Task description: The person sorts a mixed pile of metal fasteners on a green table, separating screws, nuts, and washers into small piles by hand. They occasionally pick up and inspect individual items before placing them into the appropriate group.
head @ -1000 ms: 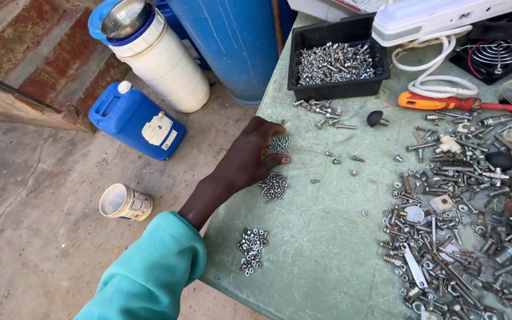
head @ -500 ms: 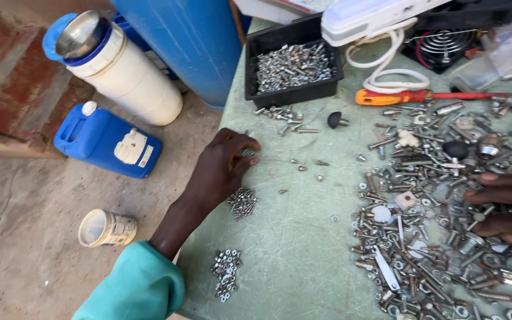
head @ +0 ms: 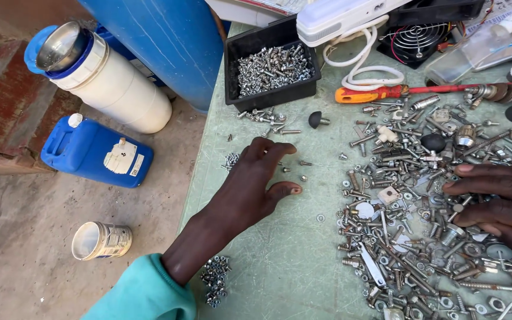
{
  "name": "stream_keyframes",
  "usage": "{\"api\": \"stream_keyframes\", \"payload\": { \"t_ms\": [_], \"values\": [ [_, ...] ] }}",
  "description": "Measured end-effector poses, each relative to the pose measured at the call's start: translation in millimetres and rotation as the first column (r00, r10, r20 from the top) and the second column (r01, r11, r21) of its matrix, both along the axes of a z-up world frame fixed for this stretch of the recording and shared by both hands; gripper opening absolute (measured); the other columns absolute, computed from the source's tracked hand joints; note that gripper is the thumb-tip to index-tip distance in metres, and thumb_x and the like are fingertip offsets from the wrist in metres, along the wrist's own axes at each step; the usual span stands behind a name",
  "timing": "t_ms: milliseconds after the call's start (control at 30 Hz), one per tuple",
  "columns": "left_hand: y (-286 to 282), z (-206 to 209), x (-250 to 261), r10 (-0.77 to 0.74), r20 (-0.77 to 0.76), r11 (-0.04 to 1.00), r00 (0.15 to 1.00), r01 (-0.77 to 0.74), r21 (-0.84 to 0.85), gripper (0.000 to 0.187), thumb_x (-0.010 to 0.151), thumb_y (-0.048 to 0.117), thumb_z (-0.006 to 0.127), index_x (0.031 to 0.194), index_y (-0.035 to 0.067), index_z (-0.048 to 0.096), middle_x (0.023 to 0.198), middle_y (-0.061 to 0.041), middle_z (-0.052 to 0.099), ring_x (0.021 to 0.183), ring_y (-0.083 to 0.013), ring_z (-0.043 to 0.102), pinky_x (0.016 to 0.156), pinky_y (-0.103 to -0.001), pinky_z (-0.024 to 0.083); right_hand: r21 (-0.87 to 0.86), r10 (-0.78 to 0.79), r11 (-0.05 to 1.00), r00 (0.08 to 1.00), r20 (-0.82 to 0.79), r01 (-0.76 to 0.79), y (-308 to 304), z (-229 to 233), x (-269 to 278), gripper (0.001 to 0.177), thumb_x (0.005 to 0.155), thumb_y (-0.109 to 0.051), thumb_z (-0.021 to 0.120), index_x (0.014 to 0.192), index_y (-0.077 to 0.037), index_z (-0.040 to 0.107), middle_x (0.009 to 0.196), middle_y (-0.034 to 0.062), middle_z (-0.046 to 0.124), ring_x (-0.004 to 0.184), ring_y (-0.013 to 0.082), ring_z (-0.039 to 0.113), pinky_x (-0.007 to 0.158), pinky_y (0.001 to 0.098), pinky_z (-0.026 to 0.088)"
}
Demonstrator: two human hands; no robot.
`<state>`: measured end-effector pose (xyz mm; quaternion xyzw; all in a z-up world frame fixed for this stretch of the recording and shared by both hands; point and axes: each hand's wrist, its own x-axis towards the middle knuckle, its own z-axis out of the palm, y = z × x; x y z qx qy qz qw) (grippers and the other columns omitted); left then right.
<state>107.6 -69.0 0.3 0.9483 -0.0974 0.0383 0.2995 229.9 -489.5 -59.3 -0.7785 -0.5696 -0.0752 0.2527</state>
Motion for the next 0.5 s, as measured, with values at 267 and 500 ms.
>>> {"api": "stream_keyframes", "payload": {
  "t_ms": [267,500],
  "values": [
    [-13.1,10.5,-6.4,0.134,-0.102,0.99,0.986,-0.136,-0.017,0.054,0.085,0.007,0.08,0.131,0.014,0.053,0.124,-0.012,0.048,0.084,-0.0292,0.064,0.075,-0.045,0.053,-0.01,-0.013,1.0,1.0,-0.006,0.013,11.7,31.4,-13.5,0.03,0.095,-0.032,0.048,0.103,-0.029,0.076,0.141,-0.0037,0.068,0.146,0.0255,0.056,0.12,0.0445,0.045],
    [-10.6,-3.7,-19.5,0.271,-0.123,0.962,0.955,-0.272,0.015,0.038,0.082,0.001,0.073,0.115,0.014,0.062,0.106,-0.007,0.064,0.096,-0.0231,0.068,0.078,-0.038,0.056,-0.033,-0.005,0.999,1.0,0.027,0.006,11.6,34.0,-13.2,0.029,0.095,-0.031,0.048,0.105,-0.031,0.076,0.144,-0.0052,0.066,0.147,0.0245,0.055,0.117,0.0423,0.044]
  ]
}}
